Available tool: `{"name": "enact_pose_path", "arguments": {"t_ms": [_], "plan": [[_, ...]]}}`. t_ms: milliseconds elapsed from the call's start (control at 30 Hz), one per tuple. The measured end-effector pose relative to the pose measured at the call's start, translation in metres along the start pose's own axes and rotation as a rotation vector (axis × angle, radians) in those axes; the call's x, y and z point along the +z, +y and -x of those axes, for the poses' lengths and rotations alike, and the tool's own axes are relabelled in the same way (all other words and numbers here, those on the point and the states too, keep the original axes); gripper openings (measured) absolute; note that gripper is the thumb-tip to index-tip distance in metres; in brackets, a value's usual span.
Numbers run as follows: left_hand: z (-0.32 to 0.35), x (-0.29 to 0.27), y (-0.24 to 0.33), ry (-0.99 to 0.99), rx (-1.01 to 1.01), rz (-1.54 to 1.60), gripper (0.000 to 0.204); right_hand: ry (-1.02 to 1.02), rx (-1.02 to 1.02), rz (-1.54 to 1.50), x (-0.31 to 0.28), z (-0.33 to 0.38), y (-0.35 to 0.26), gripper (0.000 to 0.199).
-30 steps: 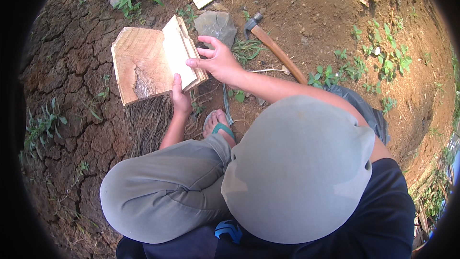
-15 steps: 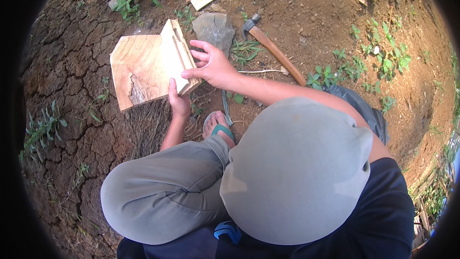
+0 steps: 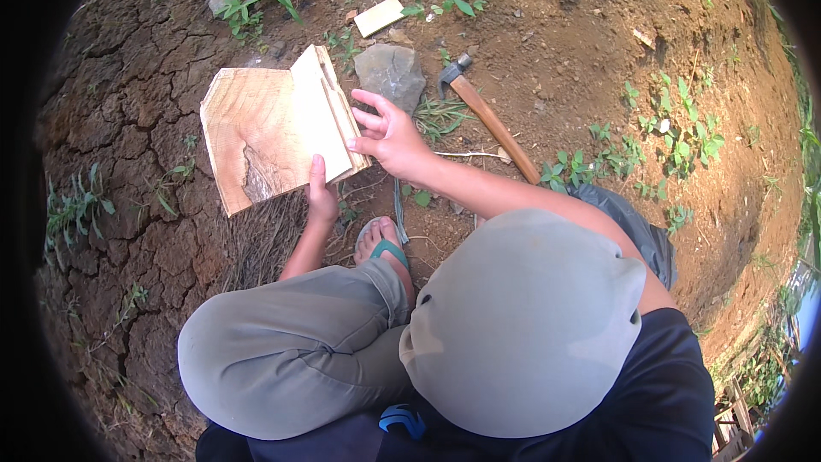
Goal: The person assembles pieces of wood using a hammer and a chisel, carving a notch into one piece and fitting them together.
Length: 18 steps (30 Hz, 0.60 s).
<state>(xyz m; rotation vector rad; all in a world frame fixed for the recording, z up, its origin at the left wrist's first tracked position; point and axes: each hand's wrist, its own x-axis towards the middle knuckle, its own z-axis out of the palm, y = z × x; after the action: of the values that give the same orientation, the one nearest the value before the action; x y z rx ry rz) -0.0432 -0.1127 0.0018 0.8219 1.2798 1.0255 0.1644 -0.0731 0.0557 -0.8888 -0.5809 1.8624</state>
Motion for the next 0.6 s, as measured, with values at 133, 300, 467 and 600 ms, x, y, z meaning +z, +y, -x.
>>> {"name": "enact_pose_path", "arguments": {"t_ms": [133, 300, 467, 600], "plan": [[0.0, 0.001, 0.009, -0.04, -0.048, -0.274, 0.068, -0.029, -0.037, -0.001, -0.011, -0.001, -0.008, 0.087], [-0.004, -0.007, 0.012, -0.082, -0.125, -0.459, 0.074, -0.068, -0.068, 0.0, -0.018, 0.0, -0.01, 0.087], [-0.009, -0.001, 0.006, -0.1, -0.103, -0.428, 0.077, -0.08, -0.088, 0.026, -0.024, 0.0, -0.01, 0.086], [-0.008, 0.0, 0.006, -0.101, -0.099, -0.432, 0.078, -0.079, -0.091, 0.033, -0.025, -0.001, -0.008, 0.085]]}}
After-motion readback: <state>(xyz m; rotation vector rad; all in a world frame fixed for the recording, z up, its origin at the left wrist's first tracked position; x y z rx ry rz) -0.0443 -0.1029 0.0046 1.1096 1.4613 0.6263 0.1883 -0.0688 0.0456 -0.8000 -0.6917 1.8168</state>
